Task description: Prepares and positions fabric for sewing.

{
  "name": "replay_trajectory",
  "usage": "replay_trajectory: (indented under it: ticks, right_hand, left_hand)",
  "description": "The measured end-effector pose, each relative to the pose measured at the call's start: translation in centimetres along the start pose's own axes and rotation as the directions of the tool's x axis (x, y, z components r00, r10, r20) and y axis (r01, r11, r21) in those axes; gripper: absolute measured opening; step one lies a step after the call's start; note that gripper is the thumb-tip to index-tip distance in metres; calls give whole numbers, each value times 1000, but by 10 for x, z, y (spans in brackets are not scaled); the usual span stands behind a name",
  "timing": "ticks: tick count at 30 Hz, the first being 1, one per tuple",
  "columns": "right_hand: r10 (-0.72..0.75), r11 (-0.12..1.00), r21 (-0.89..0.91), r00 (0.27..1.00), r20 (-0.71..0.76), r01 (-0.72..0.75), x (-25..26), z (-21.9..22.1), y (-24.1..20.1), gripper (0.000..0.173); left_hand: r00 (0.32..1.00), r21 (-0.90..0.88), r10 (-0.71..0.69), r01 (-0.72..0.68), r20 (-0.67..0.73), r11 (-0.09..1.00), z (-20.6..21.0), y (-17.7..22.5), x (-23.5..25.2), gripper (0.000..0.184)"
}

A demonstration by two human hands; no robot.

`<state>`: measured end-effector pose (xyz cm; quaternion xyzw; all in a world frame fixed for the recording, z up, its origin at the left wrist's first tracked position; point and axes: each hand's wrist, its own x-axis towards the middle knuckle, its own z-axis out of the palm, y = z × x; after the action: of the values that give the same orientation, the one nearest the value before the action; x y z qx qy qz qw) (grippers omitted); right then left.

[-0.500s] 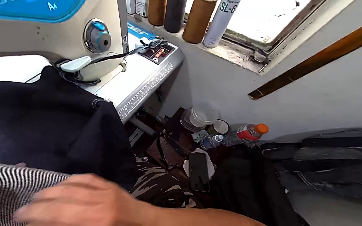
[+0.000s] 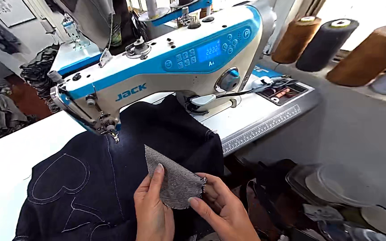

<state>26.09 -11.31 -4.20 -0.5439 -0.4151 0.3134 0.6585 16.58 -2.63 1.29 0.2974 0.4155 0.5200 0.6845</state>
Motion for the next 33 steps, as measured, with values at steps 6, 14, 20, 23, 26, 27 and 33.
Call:
replay_trajectory:
  ticks: [6, 14, 20, 23, 26, 27, 33]
  right_hand:
    - [-72, 994, -83, 997, 39, 75, -6, 22, 4, 43]
    - [-79, 997, -13, 996, 31, 80, -4, 32, -4, 20]
    - [-15, 992, 124, 995, 100, 2, -10, 33, -5, 17]
    - [5, 998, 56, 993, 117, -12, -13, 26, -7, 15]
    - [-24, 999, -29, 994, 104, 27, -14, 17, -4, 14]
    - [-51, 996, -69, 994, 101, 59, -15, 14, -1, 13]
    - [-83, 976, -193, 990, 114, 104, -18, 11, -3, 8]
  left_hand:
    - [996, -52, 80, -83, -50, 995, -7, 5, -2, 21]
    - [981, -20, 195, -194, 20, 981, -30, 10, 1, 42]
    - [964, 92, 248, -256, 91, 962, -51, 20, 13, 46]
    - [976, 78, 190, -198, 104, 977, -57, 26, 17, 20]
    - [970, 156, 156, -186, 187, 970, -63, 30, 19, 16]
    - [967, 191, 144, -186, 212, 964, -63, 31, 18, 18]
    - [965, 308, 137, -204, 226, 929, -60, 36, 16, 21]
